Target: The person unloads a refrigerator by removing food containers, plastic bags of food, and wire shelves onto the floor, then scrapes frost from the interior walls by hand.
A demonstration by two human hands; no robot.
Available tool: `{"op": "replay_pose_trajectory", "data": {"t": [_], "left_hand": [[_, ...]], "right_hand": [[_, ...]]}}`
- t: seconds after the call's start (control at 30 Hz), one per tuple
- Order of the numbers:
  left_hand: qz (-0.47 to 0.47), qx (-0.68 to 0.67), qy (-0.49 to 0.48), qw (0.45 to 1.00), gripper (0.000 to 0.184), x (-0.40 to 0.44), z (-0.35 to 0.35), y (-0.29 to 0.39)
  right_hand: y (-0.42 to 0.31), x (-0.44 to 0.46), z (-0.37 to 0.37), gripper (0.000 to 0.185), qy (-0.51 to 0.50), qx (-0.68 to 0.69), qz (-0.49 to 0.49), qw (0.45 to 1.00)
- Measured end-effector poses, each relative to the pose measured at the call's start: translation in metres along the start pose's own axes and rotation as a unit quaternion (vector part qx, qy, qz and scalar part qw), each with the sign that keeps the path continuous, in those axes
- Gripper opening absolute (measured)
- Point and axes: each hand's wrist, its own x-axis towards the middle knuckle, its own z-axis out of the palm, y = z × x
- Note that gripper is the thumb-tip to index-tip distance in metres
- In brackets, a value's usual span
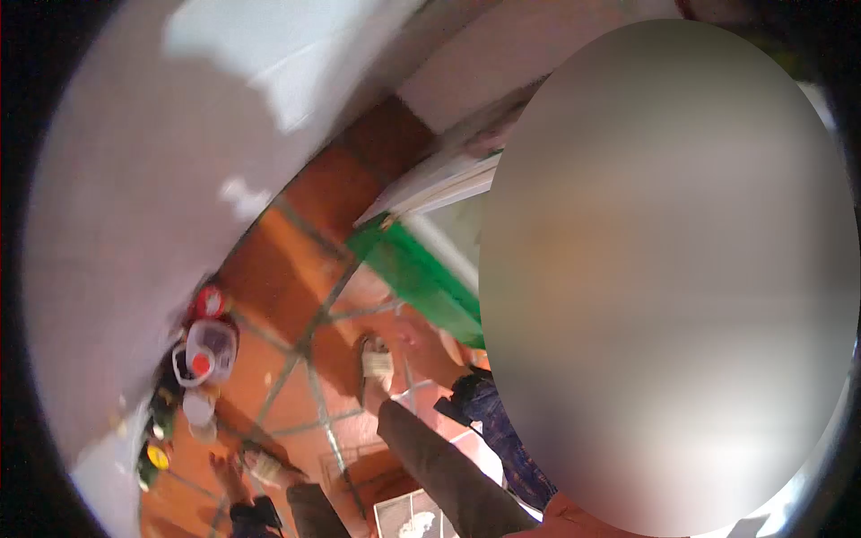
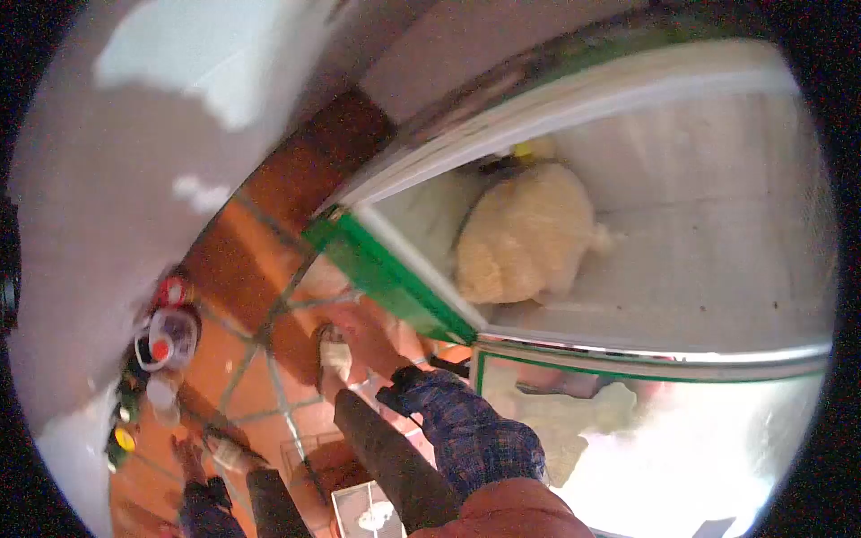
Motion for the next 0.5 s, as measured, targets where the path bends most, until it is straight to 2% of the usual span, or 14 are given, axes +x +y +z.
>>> {"op": "replay_pose_trajectory", "data": {"t": [0.03,0.1,0.13,0.17,0.2,0.23,0.27,0.3,0.33,0.37,0.43,0.47,0.5], "left_hand": [[-0.026,0.001,-0.020,0.999,0.054,0.030,-0.025,-0.036],[-0.076,0.011,-0.073,0.994,0.041,0.029,0.000,-0.029],[-0.165,-0.151,-0.166,0.960,0.038,0.025,0.011,-0.017],[-0.251,-0.304,-0.252,0.884,0.035,0.018,0.023,-0.008],[-0.189,-0.174,-0.193,0.947,0.036,0.010,0.046,-0.010],[-0.122,-0.041,-0.125,0.984,0.038,0.001,0.069,-0.015],[-0.113,-0.036,-0.125,0.985,0.038,-0.011,0.087,-0.010],[-0.083,0.038,-0.168,0.982,0.038,-0.023,0.110,0.002],[-0.054,0.112,-0.207,0.970,0.038,-0.036,0.134,0.015],[-0.048,0.116,-0.203,0.971,0.038,-0.048,0.155,0.026],[0.061,0.268,-0.208,0.939,0.032,-0.075,0.200,0.045],[0.046,0.307,-0.174,0.935,0.027,-0.109,0.240,0.083],[0.046,0.306,-0.166,0.936,0.027,-0.115,0.254,0.083]], "right_hand": [[0.007,0.015,-0.026,0.025,0.071,0.031,0.045,0.996],[0.030,0.044,-0.086,0.024,0.176,-0.021,0.072,0.982],[0.028,0.055,-0.117,0.023,0.192,0.006,0.097,0.977],[0.024,0.067,-0.148,0.022,0.206,0.034,0.122,0.970],[0.035,0.079,-0.171,0.023,0.212,0.016,0.131,0.968],[0.052,0.090,-0.191,0.024,0.217,-0.002,0.143,0.966],[0.075,0.098,-0.211,0.029,0.202,-0.060,0.139,0.968],[0.100,0.107,-0.229,0.035,0.186,-0.118,0.133,0.966],[0.130,0.121,-0.244,0.038,0.230,-0.141,0.109,0.957],[0.154,0.134,-0.257,0.042,0.272,-0.163,0.086,0.944],[0.131,0.163,-0.299,0.042,0.272,-0.176,0.199,0.925],[0.136,0.175,-0.309,0.042,0.268,-0.170,0.195,0.928],[0.143,0.186,-0.317,0.044,0.312,-0.176,0.186,0.915]]}}
